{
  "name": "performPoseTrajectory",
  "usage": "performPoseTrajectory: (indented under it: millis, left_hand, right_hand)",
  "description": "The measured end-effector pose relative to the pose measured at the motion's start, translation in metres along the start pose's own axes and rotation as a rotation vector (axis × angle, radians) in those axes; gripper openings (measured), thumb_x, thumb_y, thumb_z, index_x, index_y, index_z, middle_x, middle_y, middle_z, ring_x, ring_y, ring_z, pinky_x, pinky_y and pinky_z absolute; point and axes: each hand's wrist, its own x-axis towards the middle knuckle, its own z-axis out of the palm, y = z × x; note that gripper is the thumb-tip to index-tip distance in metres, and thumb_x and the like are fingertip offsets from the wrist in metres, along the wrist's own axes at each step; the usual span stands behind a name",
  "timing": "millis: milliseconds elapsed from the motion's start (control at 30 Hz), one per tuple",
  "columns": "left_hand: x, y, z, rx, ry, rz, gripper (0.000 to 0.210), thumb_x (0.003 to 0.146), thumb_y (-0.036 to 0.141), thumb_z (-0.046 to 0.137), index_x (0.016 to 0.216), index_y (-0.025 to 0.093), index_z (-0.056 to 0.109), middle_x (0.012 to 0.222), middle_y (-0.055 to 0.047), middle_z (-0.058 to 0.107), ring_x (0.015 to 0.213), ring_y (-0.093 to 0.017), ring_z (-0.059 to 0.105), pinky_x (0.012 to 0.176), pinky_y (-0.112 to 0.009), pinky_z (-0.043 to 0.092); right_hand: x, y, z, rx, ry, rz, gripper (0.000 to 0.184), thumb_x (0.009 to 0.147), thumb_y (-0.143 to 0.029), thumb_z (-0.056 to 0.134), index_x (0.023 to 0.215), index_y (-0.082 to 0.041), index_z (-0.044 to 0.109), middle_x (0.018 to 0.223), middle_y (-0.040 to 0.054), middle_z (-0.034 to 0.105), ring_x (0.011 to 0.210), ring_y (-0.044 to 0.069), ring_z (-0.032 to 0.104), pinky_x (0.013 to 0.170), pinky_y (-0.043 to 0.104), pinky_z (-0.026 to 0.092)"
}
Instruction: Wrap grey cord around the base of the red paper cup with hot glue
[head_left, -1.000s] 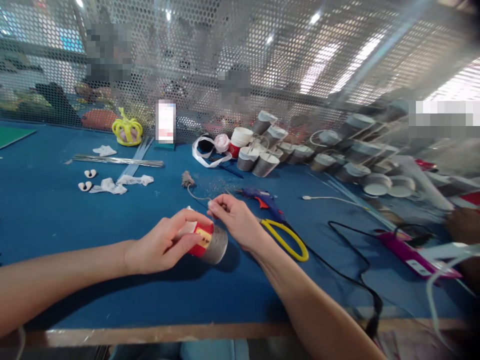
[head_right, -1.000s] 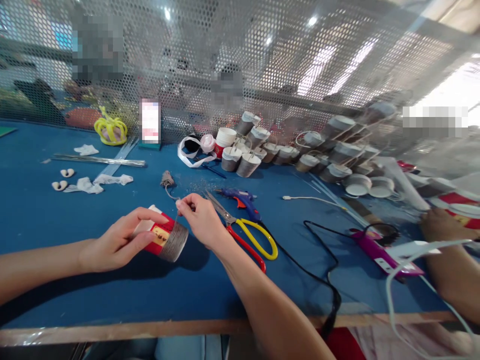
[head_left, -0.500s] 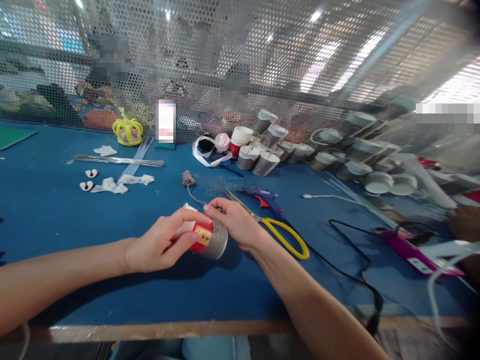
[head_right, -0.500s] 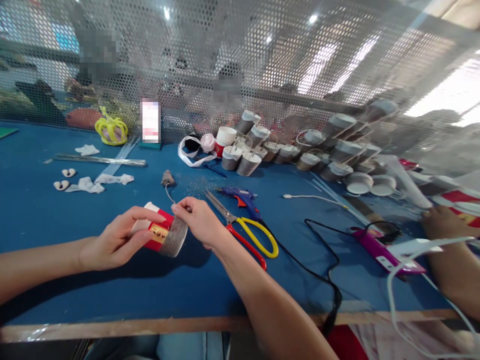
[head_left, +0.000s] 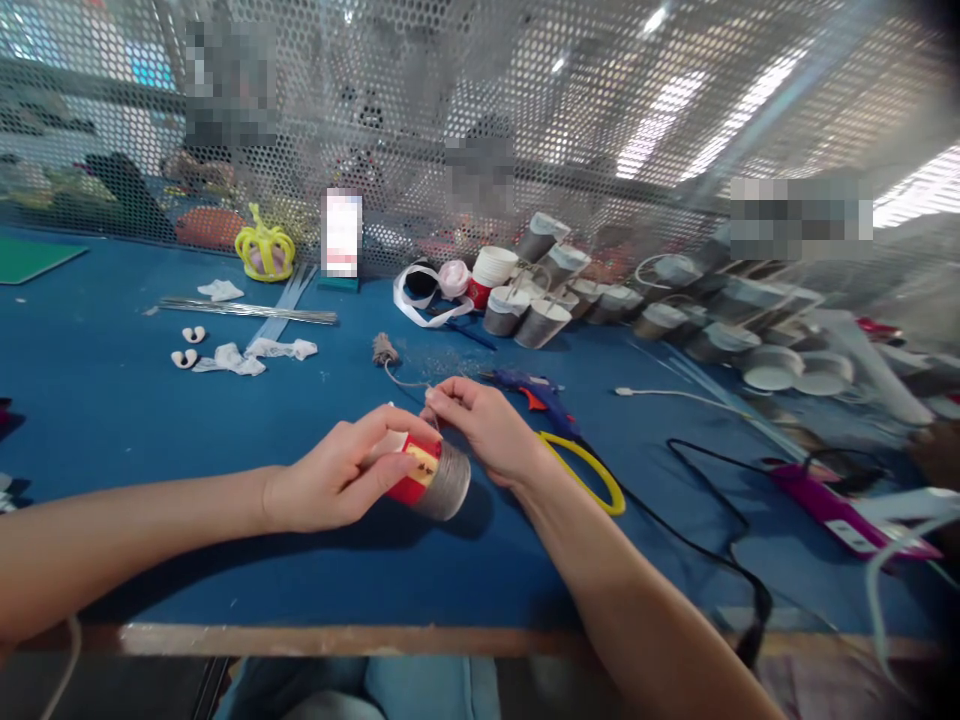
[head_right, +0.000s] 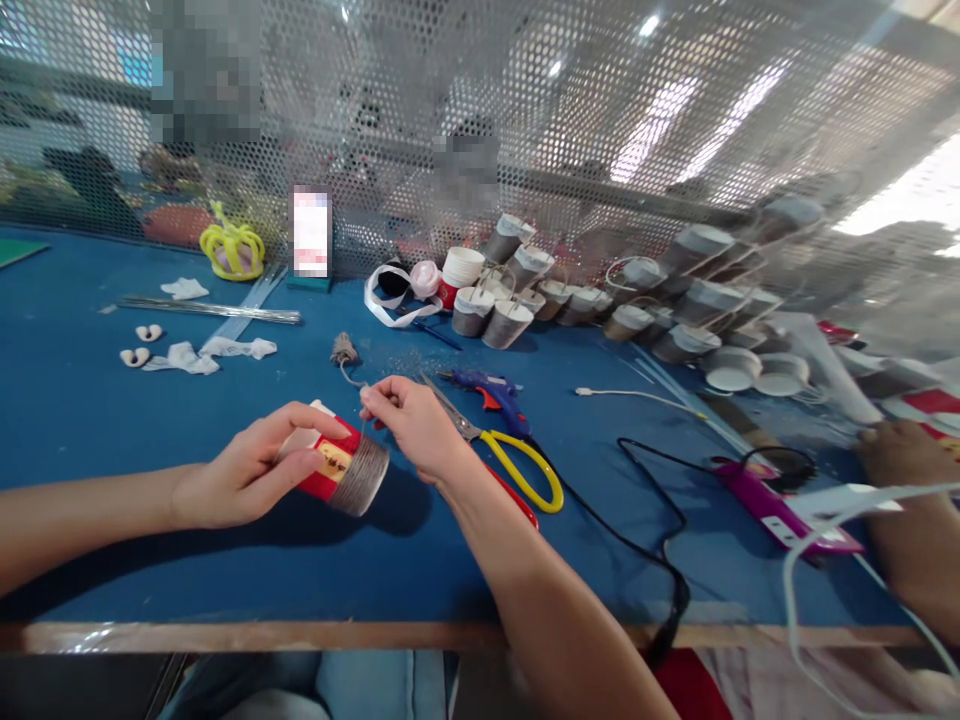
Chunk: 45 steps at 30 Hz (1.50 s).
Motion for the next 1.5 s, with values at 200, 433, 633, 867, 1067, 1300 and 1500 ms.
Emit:
performPoseTrajectory:
  millis: [200, 433, 633, 867, 1067, 1300, 1500]
  left_hand:
    - [-0.001, -0.001, 0.000, -0.038, 0.020, 0.015, 0.019, 0.093, 0.022, 0.041, 0.109, 0.016, 0.048, 0.084, -0.005, 0.064, 0.063, -0.011, 0.059, 0.058, -0.021, 0.047]
    - [-0.001, 0.001, -0.002, -0.043, 0.048, -0.025, 0.020, 0.093, 0.023, 0.041, 0.111, 0.017, 0.048, 0.084, -0.004, 0.064, 0.062, -0.009, 0.058, 0.056, -0.019, 0.046]
    - [0.011, -0.006, -0.003, -0.080, 0.314, -0.248, 0.021, 0.092, 0.029, 0.042, 0.108, 0.016, 0.051, 0.093, -0.005, 0.062, 0.074, -0.012, 0.057, 0.066, -0.023, 0.047]
    - [0.022, -0.009, -0.007, -0.246, 0.329, -0.481, 0.028, 0.085, 0.032, 0.047, 0.107, 0.015, 0.048, 0.077, -0.001, 0.058, 0.063, -0.012, 0.053, 0.057, -0.023, 0.043]
    - [0.021, -0.001, -0.007, -0.321, 0.247, -0.399, 0.042, 0.069, 0.018, 0.053, 0.110, 0.014, 0.043, 0.079, 0.000, 0.055, 0.061, -0.009, 0.049, 0.053, -0.019, 0.041]
    - [0.018, 0.000, -0.006, -0.263, 0.206, -0.303, 0.041, 0.070, 0.015, 0.052, 0.109, 0.015, 0.042, 0.079, 0.001, 0.054, 0.055, -0.007, 0.046, 0.048, -0.016, 0.039]
    - [0.016, 0.002, -0.005, -0.215, 0.200, -0.256, 0.039, 0.071, 0.014, 0.050, 0.109, 0.014, 0.042, 0.081, 0.000, 0.054, 0.055, -0.007, 0.046, 0.048, -0.016, 0.040]
  right_hand:
    - [-0.002, -0.001, 0.002, -0.003, -0.012, 0.022, 0.032, 0.070, -0.048, 0.062, 0.068, -0.018, 0.052, 0.061, -0.0034, 0.053, 0.056, 0.010, 0.044, 0.055, 0.026, 0.035]
    - [-0.001, 0.005, 0.005, 0.011, -0.074, 0.094, 0.028, 0.068, -0.044, 0.064, 0.066, -0.017, 0.055, 0.057, -0.0040, 0.052, 0.052, 0.009, 0.045, 0.049, 0.024, 0.035]
    - [-0.002, -0.001, -0.001, 0.033, 0.007, 0.016, 0.038, 0.079, -0.054, 0.049, 0.080, -0.017, 0.057, 0.075, 0.0030, 0.062, 0.067, 0.014, 0.058, 0.061, 0.029, 0.048]
    - [-0.008, -0.001, 0.000, -0.179, -0.068, -0.137, 0.049, 0.071, -0.037, 0.068, 0.113, -0.019, 0.051, 0.108, 0.0093, 0.062, 0.093, 0.020, 0.062, 0.078, 0.036, 0.052]
    - [-0.012, -0.001, 0.000, -0.147, -0.099, -0.124, 0.052, 0.071, -0.035, 0.067, 0.117, -0.018, 0.048, 0.111, 0.0105, 0.063, 0.096, 0.022, 0.063, 0.079, 0.038, 0.054]
    - [-0.018, -0.008, 0.007, -0.206, 0.010, -0.135, 0.046, 0.068, -0.028, 0.065, 0.111, -0.019, 0.052, 0.110, 0.0109, 0.064, 0.095, 0.025, 0.064, 0.075, 0.038, 0.055]
    - [-0.021, -0.011, 0.009, -0.244, 0.030, -0.183, 0.043, 0.068, -0.026, 0.063, 0.109, -0.018, 0.051, 0.112, 0.0126, 0.063, 0.097, 0.027, 0.063, 0.076, 0.040, 0.055]
